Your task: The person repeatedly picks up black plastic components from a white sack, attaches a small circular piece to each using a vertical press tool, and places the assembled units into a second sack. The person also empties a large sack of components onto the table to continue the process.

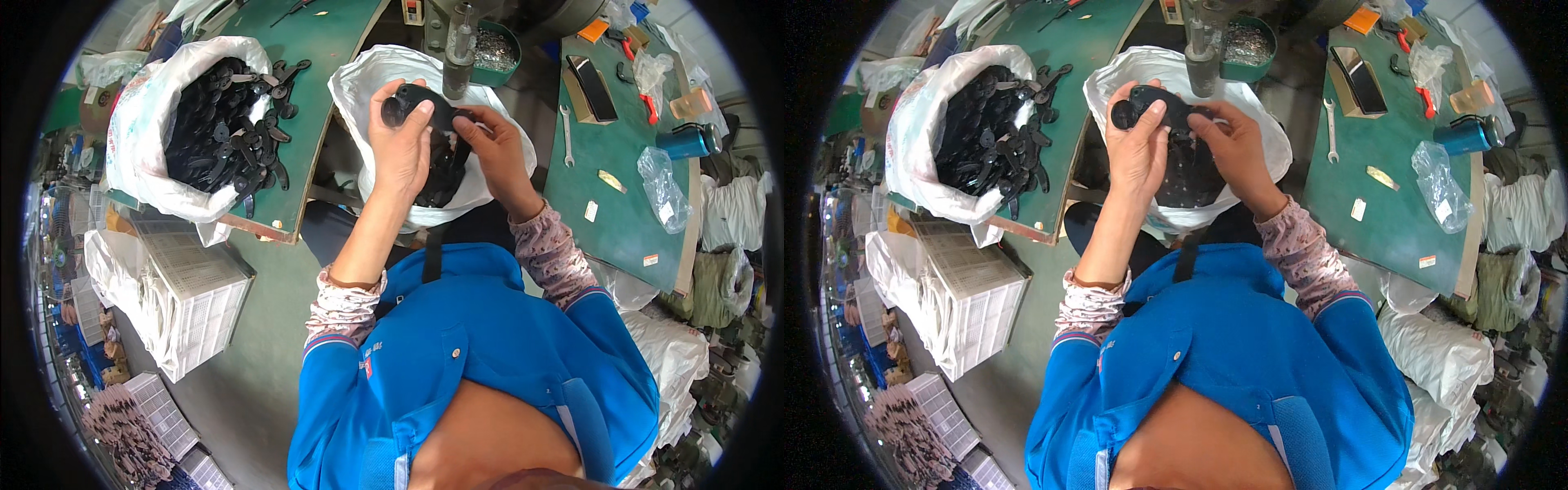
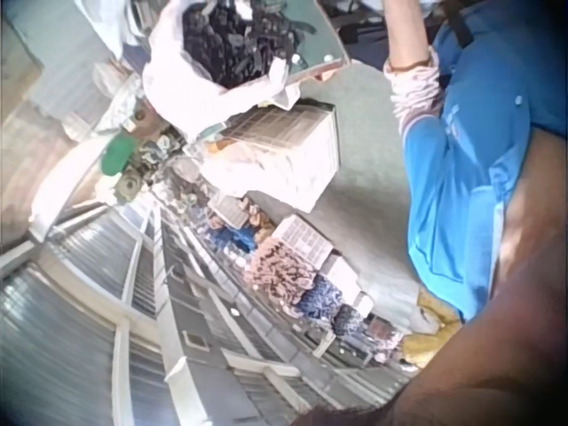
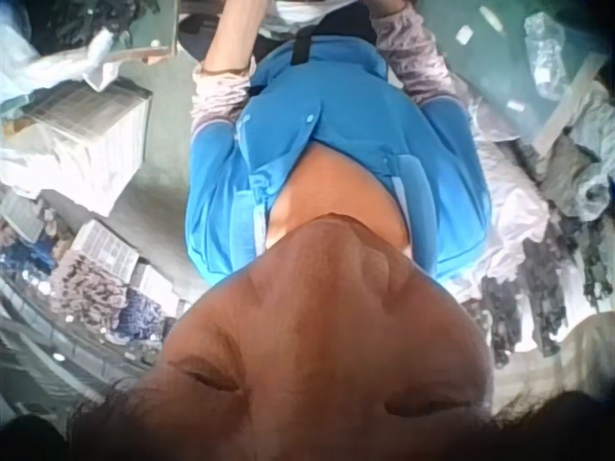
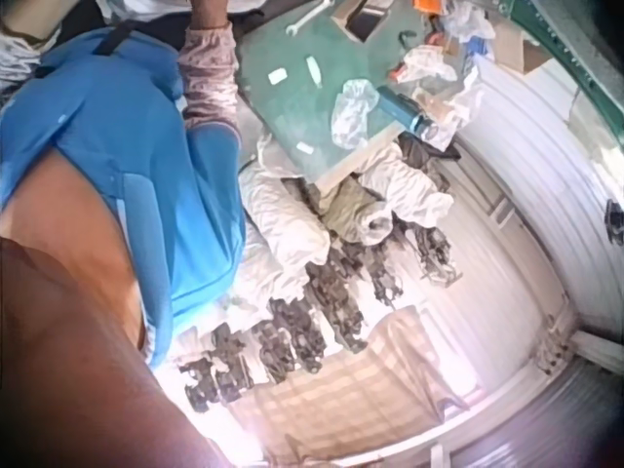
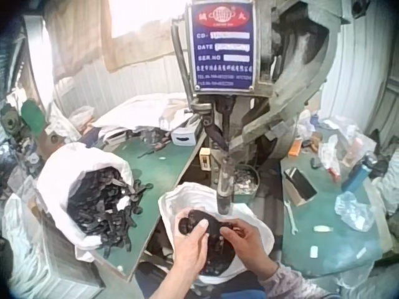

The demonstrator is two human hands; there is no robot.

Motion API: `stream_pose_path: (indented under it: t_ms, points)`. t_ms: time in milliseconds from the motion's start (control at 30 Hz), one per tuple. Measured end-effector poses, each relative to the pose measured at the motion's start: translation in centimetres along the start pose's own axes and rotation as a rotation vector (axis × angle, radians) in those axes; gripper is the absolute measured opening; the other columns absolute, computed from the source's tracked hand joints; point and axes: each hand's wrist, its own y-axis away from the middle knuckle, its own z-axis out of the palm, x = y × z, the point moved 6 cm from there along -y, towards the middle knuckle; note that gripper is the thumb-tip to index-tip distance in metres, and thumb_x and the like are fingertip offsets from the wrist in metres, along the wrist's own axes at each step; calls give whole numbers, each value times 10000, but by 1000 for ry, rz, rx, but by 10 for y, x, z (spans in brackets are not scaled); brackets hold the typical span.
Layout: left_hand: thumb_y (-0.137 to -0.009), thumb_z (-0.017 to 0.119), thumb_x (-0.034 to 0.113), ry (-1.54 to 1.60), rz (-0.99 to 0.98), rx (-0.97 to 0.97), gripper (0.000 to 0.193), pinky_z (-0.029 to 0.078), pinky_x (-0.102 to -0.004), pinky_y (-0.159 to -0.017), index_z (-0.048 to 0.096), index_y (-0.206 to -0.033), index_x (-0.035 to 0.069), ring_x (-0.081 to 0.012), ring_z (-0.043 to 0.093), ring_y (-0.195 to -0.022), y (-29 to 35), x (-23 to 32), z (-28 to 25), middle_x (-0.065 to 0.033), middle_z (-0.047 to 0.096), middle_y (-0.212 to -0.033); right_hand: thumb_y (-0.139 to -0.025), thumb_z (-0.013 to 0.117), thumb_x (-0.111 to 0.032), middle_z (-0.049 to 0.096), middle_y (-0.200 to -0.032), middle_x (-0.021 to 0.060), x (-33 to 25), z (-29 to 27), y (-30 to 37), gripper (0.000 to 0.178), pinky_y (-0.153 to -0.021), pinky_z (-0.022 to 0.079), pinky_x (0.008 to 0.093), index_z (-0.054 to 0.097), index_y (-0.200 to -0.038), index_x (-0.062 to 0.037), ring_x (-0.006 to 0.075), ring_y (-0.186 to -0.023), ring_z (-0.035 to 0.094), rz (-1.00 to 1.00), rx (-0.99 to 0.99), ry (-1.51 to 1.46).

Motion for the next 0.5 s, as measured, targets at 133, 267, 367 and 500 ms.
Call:
stream_pose_path:
  t_ms: [133, 267, 367, 500]
  points:
    - [-853, 563, -87, -32, 9, -13, 370, 468, -466, -1007, 444, -1195, -8, -253, 541, -1093, -1, 9, -6, -180, 502, -1212, -912, 627, -119, 660, -902, 41, -13, -21, -11, 187, -721, 484, 217, 616, -1055, 1, 89, -756, 603, -80, 14, 55]
    - [-902, 552, -15, -134, 3, 31, 392, 537, -513, -891, 418, -1270, -3, -284, 581, -1053, 0, 23, -10, -196, 535, -1178, -908, 616, -90, 633, -805, 38, -49, -26, -22, 242, -577, 475, 208, 602, -1129, 8, 97, -671, 584, -158, -33, 122]
    - [-919, 542, 17, -162, -88, 31, 395, 553, -507, -862, 404, -1289, 11, -287, 590, -1037, 4, 20, -8, -199, 538, -1169, -895, 616, -140, 622, -731, 41, -84, -30, -41, 335, -569, 427, 202, 597, -1207, -19, 74, -611, 529, -200, -57, 230]
    - [-923, 537, 22, -59, -224, 40, 376, 558, -488, -868, 394, -1266, -38, -290, 595, -1035, 4, 4, -17, -211, 535, -1171, -934, 559, -170, 624, -797, 46, -125, -12, -65, 311, -549, 442, 231, 553, -1198, -6, 89, -619, 539, -216, -100, 147]
